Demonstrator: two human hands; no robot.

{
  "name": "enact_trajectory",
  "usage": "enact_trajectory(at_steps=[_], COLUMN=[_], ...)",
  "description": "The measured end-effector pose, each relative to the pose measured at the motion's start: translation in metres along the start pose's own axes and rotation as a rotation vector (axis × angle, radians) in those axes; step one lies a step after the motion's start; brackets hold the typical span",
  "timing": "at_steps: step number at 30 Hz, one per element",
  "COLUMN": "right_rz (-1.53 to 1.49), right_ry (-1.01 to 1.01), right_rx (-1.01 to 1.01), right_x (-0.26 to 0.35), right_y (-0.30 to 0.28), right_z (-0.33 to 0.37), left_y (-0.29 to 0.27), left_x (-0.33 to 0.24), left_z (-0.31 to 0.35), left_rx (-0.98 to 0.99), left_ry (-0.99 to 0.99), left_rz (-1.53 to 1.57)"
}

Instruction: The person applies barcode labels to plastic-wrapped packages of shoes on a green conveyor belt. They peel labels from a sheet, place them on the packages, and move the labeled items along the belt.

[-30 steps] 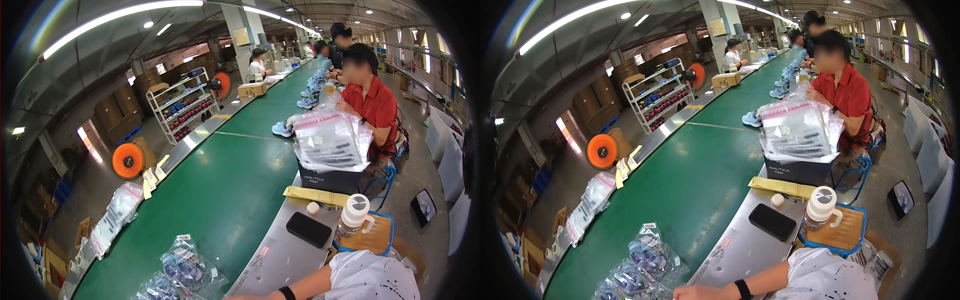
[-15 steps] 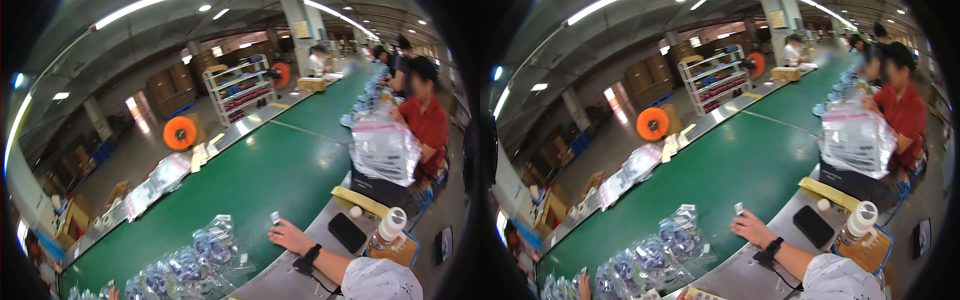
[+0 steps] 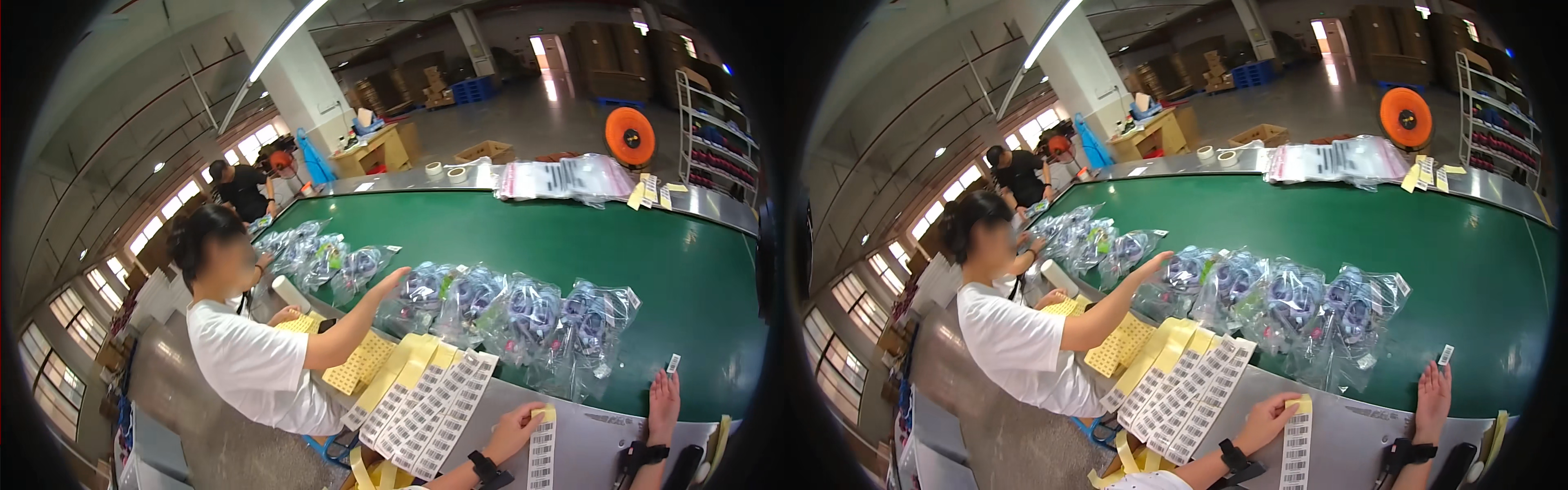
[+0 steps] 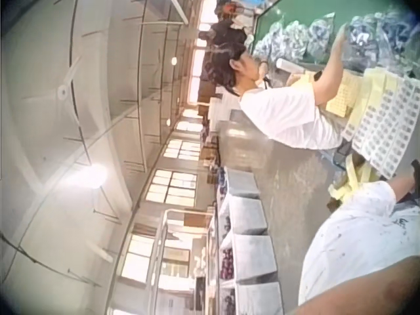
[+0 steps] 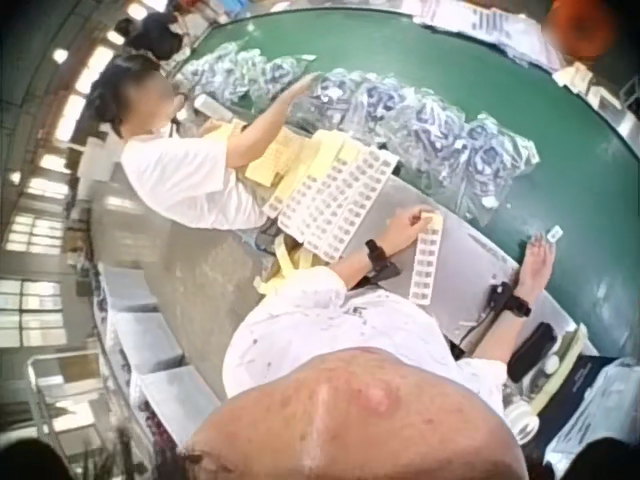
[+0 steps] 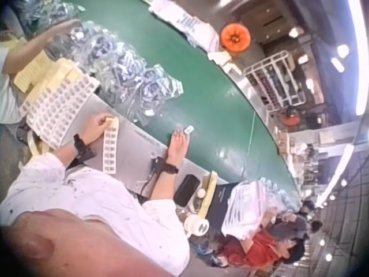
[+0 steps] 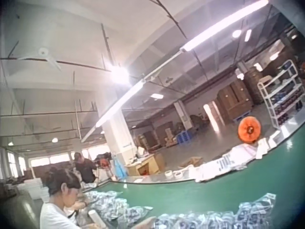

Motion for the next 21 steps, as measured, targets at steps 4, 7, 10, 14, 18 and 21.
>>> enact_trajectory(at_steps=[4, 7, 10, 14, 18, 21], right_rz=[0.004, -0.002, -0.002, 0.036, 0.03, 0.04], right_ry=[-0.005, -0.008, -0.018, -0.048, -0.053, -0.059], right_rx=[0.025, 0.018, 0.017, 0.039, 0.042, 0.049], right_x=[0.0, 0.0, 0.001, 0.001, 0.002, 0.002], right_y=[-0.001, -0.004, -0.006, -0.002, -0.002, -0.006], right_z=[-0.005, -0.009, -0.01, -0.009, -0.007, -0.008], left_y=[0.002, 0.001, 0.004, 0.003, 0.005, 0.005], left_x=[-0.004, -0.002, -0.007, -0.008, -0.01, -0.007], left_z=[0.0, -0.003, -0.004, -0.005, -0.002, -0.002], left_rx=[0.01, 0.006, 0.006, 0.016, 0.041, 0.042], left_ry=[0.016, 0.033, 0.043, 0.042, 0.002, -0.026], left_rz=[0.004, -0.032, -0.027, -0.06, -0.039, -0.039])
Point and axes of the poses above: each hand's wrist, its own z-axis away from the middle knuckle, its own y-axis out of the palm, x = y × z, the point moved 8 cm from there along -z, towards the middle knuckle, and after that the axes turned 15 degrees about z, right-handed, at the moved point
